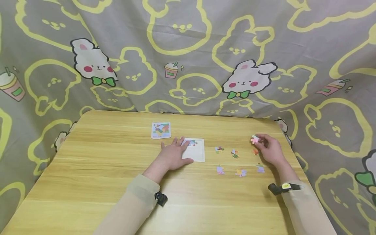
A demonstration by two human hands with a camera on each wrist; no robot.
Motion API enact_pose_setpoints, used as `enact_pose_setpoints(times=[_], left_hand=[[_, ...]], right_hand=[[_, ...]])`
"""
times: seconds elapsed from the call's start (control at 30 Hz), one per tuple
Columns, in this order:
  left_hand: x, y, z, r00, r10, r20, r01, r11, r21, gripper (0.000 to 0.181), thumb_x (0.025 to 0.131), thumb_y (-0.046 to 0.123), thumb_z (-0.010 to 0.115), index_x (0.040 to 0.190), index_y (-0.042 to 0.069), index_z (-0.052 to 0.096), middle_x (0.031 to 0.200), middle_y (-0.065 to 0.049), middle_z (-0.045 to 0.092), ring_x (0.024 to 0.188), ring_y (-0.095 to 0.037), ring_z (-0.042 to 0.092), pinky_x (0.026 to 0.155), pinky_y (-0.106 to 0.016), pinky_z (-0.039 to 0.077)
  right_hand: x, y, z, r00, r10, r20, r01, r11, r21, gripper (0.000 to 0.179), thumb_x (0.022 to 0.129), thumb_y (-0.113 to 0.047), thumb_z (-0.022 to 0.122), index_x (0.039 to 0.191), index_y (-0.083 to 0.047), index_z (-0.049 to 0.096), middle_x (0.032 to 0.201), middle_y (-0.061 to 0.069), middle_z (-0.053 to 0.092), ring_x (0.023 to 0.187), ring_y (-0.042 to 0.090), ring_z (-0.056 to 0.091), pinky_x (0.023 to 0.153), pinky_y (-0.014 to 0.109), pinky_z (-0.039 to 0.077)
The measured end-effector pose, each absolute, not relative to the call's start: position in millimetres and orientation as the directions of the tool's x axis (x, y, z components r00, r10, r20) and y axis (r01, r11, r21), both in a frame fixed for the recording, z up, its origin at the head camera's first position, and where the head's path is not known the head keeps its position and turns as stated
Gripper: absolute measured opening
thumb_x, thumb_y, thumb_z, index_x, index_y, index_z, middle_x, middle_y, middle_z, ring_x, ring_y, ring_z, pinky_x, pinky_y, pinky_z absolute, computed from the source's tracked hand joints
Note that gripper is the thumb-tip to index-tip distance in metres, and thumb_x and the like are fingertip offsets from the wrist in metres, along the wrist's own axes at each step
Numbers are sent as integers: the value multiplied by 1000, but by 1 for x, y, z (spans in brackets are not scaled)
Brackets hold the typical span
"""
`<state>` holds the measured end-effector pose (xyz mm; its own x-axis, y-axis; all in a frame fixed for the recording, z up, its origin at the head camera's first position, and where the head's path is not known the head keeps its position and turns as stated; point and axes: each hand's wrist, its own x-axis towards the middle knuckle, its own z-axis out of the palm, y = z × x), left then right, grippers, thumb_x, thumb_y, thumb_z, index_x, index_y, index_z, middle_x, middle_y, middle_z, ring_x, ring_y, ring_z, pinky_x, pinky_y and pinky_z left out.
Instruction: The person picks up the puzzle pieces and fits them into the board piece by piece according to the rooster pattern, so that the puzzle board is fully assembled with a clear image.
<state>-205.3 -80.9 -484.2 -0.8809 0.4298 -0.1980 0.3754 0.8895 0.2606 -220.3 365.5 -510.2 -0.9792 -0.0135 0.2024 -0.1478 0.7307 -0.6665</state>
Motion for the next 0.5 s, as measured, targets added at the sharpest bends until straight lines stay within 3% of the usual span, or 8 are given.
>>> enact_pose_setpoints(times=[0.23, 0.5], left_hand=[[-205, -81, -485, -884, 425, -196, 373, 893, 254, 91, 97, 74, 58, 169, 23, 33, 174, -7, 21, 158, -40, 22, 110, -85, 18], [-205, -81, -486, -883, 431, -185, 379, 889, 256, 91, 97, 74, 57, 168, 22, 33, 174, -8, 22, 157, -41, 23, 109, -85, 19]], right_hand=[[-216, 351, -496, -972, -22, 235, -182, 703, -687, 35, 103, -5, 70, 136, 3, 65, 103, 15, 64, 84, 20, 57, 66, 19, 45], [-215, 336, -489, -981, -48, 188, -177, 609, -773, 39, 102, -4, 70, 140, 2, 62, 102, 18, 60, 55, 17, 60, 50, 25, 51]])
